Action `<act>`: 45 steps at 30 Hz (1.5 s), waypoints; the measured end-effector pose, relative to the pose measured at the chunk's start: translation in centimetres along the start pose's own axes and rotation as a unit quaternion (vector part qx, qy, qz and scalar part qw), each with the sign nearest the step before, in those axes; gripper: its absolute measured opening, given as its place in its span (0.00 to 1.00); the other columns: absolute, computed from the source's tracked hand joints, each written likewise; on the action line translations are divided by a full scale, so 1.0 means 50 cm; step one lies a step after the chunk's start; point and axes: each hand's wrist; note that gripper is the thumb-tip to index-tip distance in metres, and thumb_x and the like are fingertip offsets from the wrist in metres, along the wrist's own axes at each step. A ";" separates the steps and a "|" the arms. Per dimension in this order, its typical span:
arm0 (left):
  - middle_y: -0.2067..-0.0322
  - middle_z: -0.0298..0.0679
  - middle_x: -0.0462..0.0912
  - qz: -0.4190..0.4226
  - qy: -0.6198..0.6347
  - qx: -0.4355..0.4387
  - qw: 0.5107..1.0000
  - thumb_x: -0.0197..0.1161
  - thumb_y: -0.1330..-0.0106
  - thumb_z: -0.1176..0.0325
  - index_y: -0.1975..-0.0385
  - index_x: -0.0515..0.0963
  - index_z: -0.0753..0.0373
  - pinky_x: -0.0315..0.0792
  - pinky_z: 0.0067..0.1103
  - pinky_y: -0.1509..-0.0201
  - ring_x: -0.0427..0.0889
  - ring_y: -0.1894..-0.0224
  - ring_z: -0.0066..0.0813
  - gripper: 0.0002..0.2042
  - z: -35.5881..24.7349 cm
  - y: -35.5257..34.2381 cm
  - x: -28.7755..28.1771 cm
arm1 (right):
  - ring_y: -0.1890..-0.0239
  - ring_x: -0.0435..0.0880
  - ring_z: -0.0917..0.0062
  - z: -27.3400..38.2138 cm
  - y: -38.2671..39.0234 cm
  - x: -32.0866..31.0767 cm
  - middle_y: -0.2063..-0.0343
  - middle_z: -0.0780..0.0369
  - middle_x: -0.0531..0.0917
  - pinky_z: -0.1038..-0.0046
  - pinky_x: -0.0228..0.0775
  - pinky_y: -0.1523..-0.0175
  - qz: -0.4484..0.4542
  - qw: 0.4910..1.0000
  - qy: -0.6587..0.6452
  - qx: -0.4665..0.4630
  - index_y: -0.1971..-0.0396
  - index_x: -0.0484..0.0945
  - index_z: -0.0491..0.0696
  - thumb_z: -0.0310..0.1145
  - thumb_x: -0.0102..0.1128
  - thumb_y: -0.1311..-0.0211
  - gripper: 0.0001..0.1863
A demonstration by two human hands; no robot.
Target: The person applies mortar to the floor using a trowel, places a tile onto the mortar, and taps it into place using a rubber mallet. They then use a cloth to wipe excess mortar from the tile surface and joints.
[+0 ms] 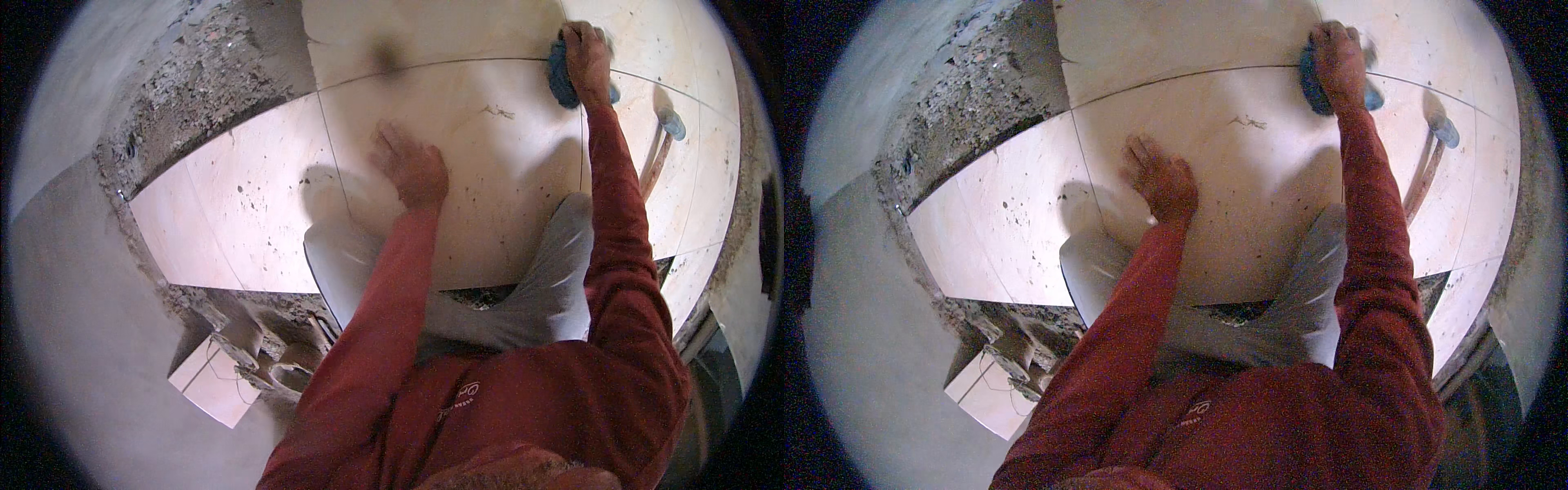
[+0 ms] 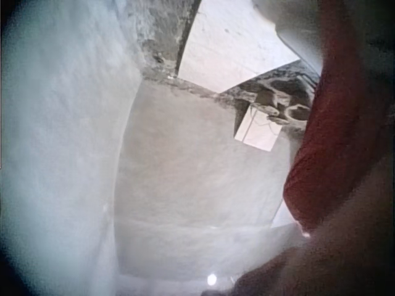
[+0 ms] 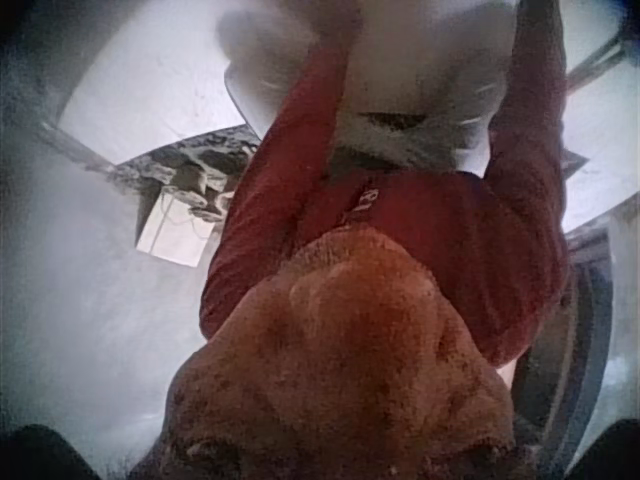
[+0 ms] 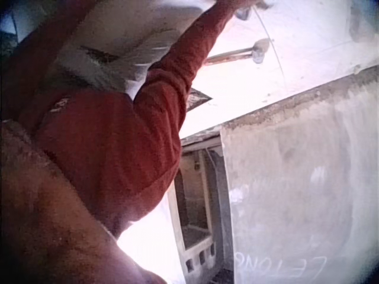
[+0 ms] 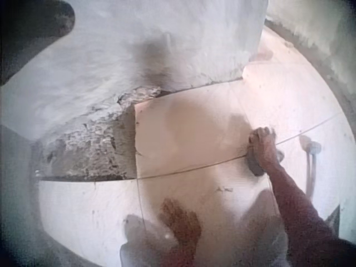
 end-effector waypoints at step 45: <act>0.23 0.54 0.51 -0.055 -0.098 0.036 0.993 0.53 0.28 0.61 0.26 0.57 0.69 0.40 0.54 0.21 0.48 0.21 0.55 0.33 -0.020 0.001 0.000 | 0.42 0.79 0.48 -0.139 -0.342 0.090 0.41 0.49 0.77 0.50 0.73 0.40 0.139 0.988 0.040 -0.056 0.33 0.73 0.68 0.53 0.67 0.41 0.34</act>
Point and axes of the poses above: each hand's wrist, its own y-axis away from the middle knuckle, its own x-axis out of the palm, z = x × y
